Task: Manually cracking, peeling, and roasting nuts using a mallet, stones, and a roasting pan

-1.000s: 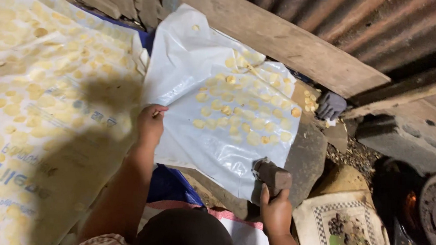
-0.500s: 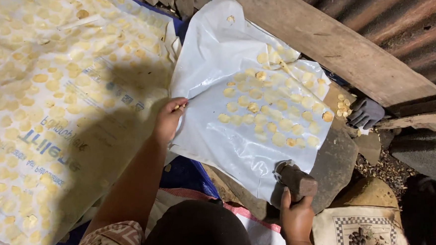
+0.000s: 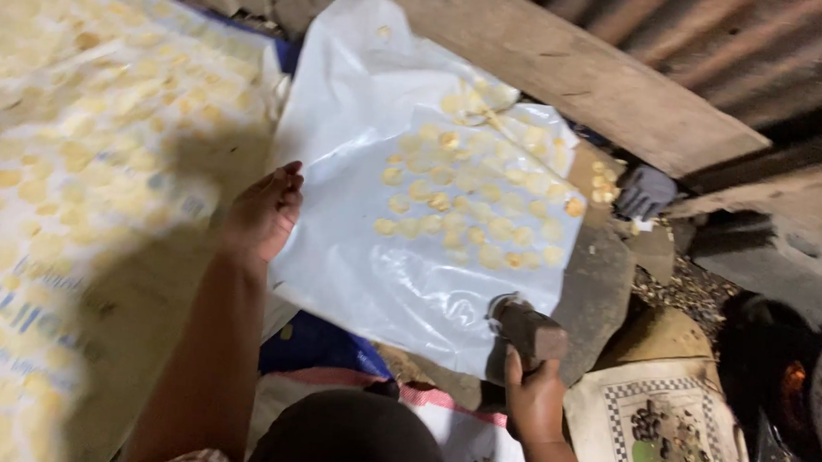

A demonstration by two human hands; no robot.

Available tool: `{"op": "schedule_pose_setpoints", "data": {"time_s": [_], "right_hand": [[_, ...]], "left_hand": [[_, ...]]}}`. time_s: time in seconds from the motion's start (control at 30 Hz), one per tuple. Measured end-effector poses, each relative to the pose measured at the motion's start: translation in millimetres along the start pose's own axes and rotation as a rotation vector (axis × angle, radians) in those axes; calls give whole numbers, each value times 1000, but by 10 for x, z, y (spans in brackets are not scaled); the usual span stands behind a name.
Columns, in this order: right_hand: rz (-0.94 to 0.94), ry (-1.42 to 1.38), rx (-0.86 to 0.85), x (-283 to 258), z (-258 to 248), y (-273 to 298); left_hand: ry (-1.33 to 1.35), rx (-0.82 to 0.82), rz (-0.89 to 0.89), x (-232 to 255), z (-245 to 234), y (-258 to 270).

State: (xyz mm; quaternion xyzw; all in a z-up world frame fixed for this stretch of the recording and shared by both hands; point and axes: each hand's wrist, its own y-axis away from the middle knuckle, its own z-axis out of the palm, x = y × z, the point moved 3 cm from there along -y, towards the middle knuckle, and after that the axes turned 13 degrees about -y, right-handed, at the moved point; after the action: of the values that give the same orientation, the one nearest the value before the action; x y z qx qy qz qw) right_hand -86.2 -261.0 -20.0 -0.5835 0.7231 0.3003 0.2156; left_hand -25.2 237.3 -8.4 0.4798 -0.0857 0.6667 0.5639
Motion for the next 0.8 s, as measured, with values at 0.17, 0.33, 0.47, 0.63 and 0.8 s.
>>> {"op": "schedule_pose_setpoints", "data": {"time_s": [0.17, 0.33, 0.47, 0.63, 0.8], "right_hand": [[41, 33, -42, -259, -274, 9], [58, 59, -6, -37, -312, 53], [213, -169, 4, -599, -935, -225], [-146, -427, 296, -1117, -1641, -287], [-211, -60, 486, -309, -971, -579]], "left_hand": [[-370, -447, 14, -802, 875, -167], [-1601, -443, 276, -1218, 2079, 536], [-1568, -682, 697, -2230, 2474, 444], [-1691, -664, 854, -2811, 2601, 291], [-1473, -613, 775, -2380, 2682, 373]]}}
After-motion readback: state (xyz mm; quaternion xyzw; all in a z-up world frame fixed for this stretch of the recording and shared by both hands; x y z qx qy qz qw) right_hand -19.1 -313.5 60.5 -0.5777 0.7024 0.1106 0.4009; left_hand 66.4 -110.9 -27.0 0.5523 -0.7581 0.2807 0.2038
